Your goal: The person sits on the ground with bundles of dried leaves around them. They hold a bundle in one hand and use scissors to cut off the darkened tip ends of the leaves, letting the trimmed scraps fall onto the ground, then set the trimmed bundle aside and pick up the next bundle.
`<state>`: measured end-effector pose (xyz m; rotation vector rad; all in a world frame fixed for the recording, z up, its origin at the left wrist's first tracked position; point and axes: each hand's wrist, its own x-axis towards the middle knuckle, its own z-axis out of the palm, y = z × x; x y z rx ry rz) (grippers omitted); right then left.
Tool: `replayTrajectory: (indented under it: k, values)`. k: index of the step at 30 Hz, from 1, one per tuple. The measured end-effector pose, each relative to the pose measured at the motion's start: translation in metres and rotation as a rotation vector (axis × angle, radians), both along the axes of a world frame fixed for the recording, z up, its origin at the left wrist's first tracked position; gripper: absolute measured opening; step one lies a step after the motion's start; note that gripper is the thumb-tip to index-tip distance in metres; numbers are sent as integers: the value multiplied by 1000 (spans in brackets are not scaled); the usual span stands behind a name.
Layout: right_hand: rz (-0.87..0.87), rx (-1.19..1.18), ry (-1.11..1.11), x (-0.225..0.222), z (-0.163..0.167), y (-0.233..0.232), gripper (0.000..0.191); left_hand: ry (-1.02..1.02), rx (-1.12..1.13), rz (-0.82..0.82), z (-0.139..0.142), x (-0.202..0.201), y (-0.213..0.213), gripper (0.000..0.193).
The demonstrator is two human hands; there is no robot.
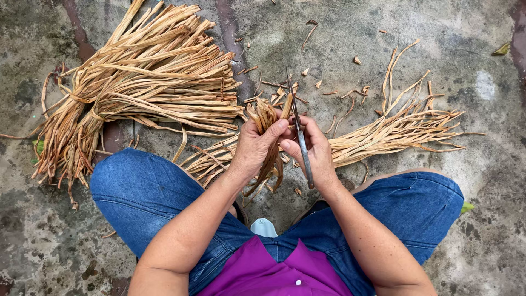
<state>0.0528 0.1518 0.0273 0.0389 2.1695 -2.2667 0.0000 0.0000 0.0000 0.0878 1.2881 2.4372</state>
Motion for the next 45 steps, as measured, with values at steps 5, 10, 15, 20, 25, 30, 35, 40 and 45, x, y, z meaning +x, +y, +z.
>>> replayTrajectory:
  k: [5, 10, 15, 20, 25, 30, 35, 40, 45]
  values:
    - [4, 21, -6, 1, 2, -2, 59, -39, -5, 3, 3, -1, -2, 24]
    - [-4, 41, -1, 1, 3, 0, 56, -31, -10, -9, 6, 0, -3, 25]
    - [-12, 45, 8, 0, 0, 4, 42, -13, -82, -3, 7, -1, -2, 26]
    - [-135, 35, -233, 2, 0, 2, 35, -16, -101, 6, 7, -3, -7, 30]
    - [-81, -10, 46, -3, 5, 1, 50, 45, -56, 23, 8, -4, -6, 33]
    - [-85, 53, 24, -3, -6, -15, 57, 111, -117, -20, 10, 6, 4, 46]
    - [-129, 196, -84, -3, -20, -24, 46, 320, -353, 5, 19, 1, 3, 54]
    - [-133, 191, 34, -7, -13, -22, 43, 503, -586, 23, 35, 6, 1, 69]
    - [-292, 7, 113, -18, 14, 6, 40, 305, -495, 50, 21, 9, -7, 60]
